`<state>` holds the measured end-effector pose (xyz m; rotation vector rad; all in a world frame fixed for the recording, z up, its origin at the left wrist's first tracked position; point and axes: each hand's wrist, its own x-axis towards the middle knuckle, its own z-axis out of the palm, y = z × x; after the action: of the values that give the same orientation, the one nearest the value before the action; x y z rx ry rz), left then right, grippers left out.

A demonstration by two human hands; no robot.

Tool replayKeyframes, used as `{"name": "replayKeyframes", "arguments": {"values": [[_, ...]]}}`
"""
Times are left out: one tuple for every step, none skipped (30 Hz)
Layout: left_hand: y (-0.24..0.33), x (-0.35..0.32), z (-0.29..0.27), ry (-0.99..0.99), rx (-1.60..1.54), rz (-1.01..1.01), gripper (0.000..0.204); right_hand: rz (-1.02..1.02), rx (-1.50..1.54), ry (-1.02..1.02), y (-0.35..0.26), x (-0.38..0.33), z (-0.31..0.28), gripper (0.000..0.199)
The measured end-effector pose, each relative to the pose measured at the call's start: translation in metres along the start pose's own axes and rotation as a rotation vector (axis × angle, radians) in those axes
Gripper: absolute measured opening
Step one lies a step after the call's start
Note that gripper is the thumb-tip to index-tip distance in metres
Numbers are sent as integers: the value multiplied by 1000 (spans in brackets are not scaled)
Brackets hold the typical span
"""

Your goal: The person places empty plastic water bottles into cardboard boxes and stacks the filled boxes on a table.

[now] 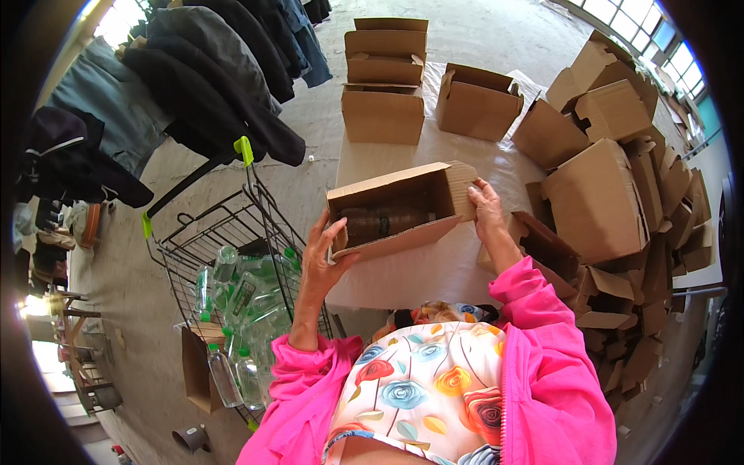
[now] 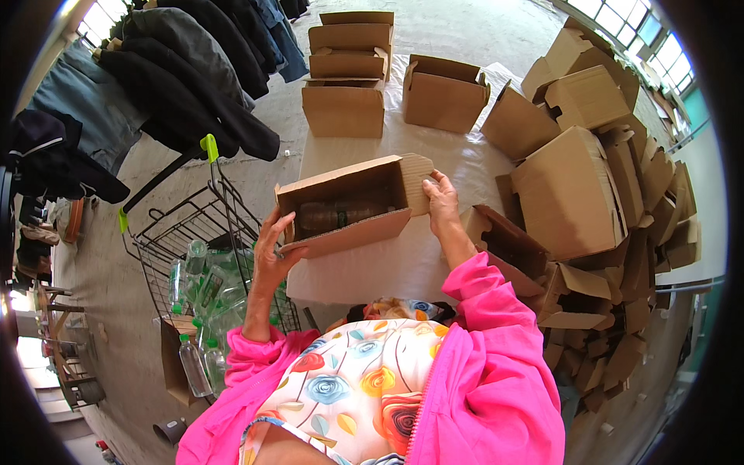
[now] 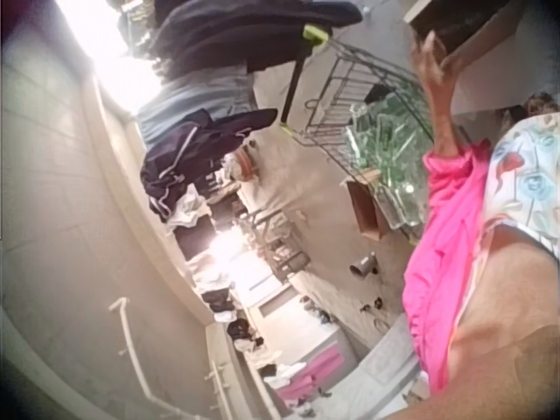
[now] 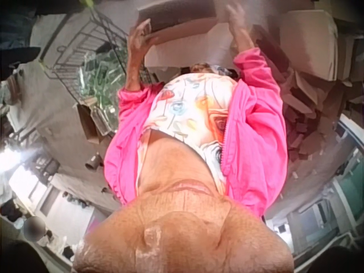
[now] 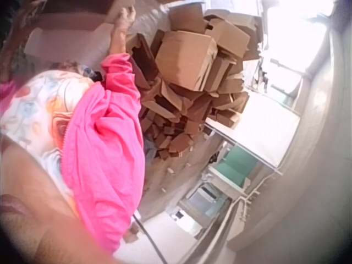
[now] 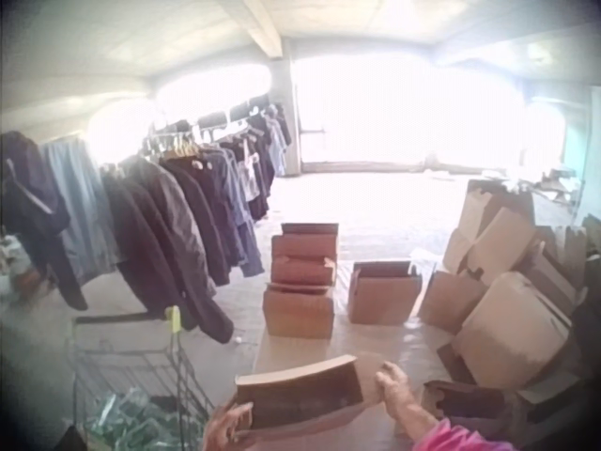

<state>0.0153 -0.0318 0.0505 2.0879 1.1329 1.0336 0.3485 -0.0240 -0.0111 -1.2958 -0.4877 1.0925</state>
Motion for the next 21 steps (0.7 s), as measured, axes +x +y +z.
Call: {"name": "replayKeyframes", "arguments": {"values": [[-1, -2, 2, 0, -12, -40, 66, 39, 34, 6, -5, -2, 3, 34], [-2, -5, 3, 0, -24, -81, 66, 78, 67, 12, -7, -3, 6, 34], [-1, -6, 3, -5, 0, -68, 68, 112, 124, 21, -4, 0, 4, 33], [-1, -7, 3, -9, 23, -55, 71, 147, 182, 29, 1, 4, 0, 33], [-2, -8, 2, -13, 47, -43, 73, 183, 239, 38, 4, 7, -2, 32], [-6, -9, 4, 6, 38, -47, 77, 170, 232, 43, 4, 7, -1, 33], [-13, -8, 7, 25, 28, -51, 81, 157, 225, 48, 4, 6, 0, 33], [-17, -5, 8, 44, 19, -55, 85, 144, 219, 54, 3, 5, 1, 33], [-19, 0, 7, 49, -4, -62, 88, 112, 194, 39, 1, 4, 2, 33], [-22, 6, 3, 54, -28, -69, 91, 81, 170, 25, -3, 2, 3, 33], [-25, 13, -1, 58, -52, -76, 95, 49, 146, 11, -6, 1, 4, 33], [-26, 25, -7, -6, -2, -78, 92, 21, 131, -11, -8, 0, 4, 33], [-23, 36, -15, -71, 50, -83, 90, -3, 116, -34, -9, 0, 3, 33], [-21, 44, -20, -137, 102, -88, 88, -26, 102, -57, -9, -1, 2, 33], [-18, 49, -23, -241, 112, -133, 83, -41, 92, -65, -9, -1, 2, 33], [-16, 53, -24, -344, 123, -178, 79, -55, 83, -73, -7, -2, 0, 34], [-14, 56, -24, -448, 133, -222, 75, -70, 74, -81, -7, -4, -2, 34], [-14, 53, -22, -391, 90, -202, 62, -57, 57, -76, -9, -8, -1, 34], [-16, 51, -18, -343, 81, -215, 58, -45, 40, -71, -14, -15, -1, 35], [-20, 48, -14, -295, 71, -228, 55, -32, 24, -67, -17, -19, 1, 35], [-20, 44, -11, -249, 62, -244, 51, -75, 57, -83, -18, -23, 2, 35]]}}
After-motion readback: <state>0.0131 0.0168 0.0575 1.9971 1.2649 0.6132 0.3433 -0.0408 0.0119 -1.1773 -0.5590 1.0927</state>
